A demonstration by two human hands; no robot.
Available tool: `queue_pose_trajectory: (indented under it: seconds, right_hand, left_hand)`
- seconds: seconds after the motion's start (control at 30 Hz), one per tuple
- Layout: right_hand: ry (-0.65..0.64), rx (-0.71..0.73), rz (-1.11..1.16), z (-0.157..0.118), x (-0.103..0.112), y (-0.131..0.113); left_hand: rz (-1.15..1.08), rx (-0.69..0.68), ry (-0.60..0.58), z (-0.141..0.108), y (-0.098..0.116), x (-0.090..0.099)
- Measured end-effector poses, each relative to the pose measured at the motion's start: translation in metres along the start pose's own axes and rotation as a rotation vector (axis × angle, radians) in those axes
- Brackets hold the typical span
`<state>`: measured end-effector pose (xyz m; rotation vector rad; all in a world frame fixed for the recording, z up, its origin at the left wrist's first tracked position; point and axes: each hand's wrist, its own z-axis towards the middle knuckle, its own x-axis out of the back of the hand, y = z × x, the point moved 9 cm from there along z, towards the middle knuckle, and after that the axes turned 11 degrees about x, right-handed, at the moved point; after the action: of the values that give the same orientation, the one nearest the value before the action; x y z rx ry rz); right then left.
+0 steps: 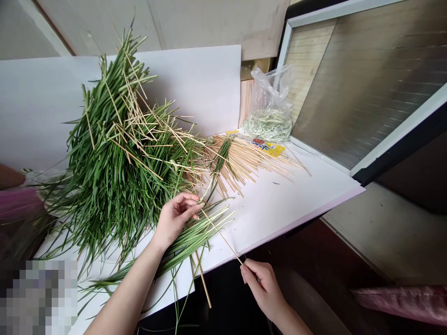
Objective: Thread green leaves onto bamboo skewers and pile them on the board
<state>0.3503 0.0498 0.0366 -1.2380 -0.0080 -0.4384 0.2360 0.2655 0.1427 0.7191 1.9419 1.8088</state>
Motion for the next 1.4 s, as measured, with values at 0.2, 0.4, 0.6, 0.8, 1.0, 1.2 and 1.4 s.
queue_pose_trajectory:
  seconds: [0.2,0.4,0.6,0.8,1.0,1.2,1.4]
  right_hand:
    - [0.01,0.006,0.011,0.0,0.001,0.001]
    - [0.026,0.004,0.005,0.001,0.003,-0.002]
    - [0.051,-0.016,0.027,-0.002,0.002,0.006]
    - [0.064,-0.05,0.059,-0.008,0.001,0.016]
    - [0.067,-0.062,0.077,-0.008,0.001,0.017]
    - [0.071,-0.05,0.072,-0.009,0.002,0.017]
    - [0.056,-0.04,0.071,-0.007,0.002,0.011]
  left_hand:
    - [0.0,0.03,0.028,-0.002,0.005,0.001]
    - [0.075,0.01,-0.022,-0.003,0.007,-0.001]
    - [0.146,0.041,-0.047,0.001,0.0,-0.001]
    - [0.093,0.052,-0.118,-0.002,0.002,-0.008]
    - [0.009,0.062,-0.148,-0.002,0.003,-0.011]
    - [-0.018,0.072,-0.138,-0.001,-0.001,-0.009]
    - [0.013,0.076,-0.141,-0.001,-0.001,-0.01]
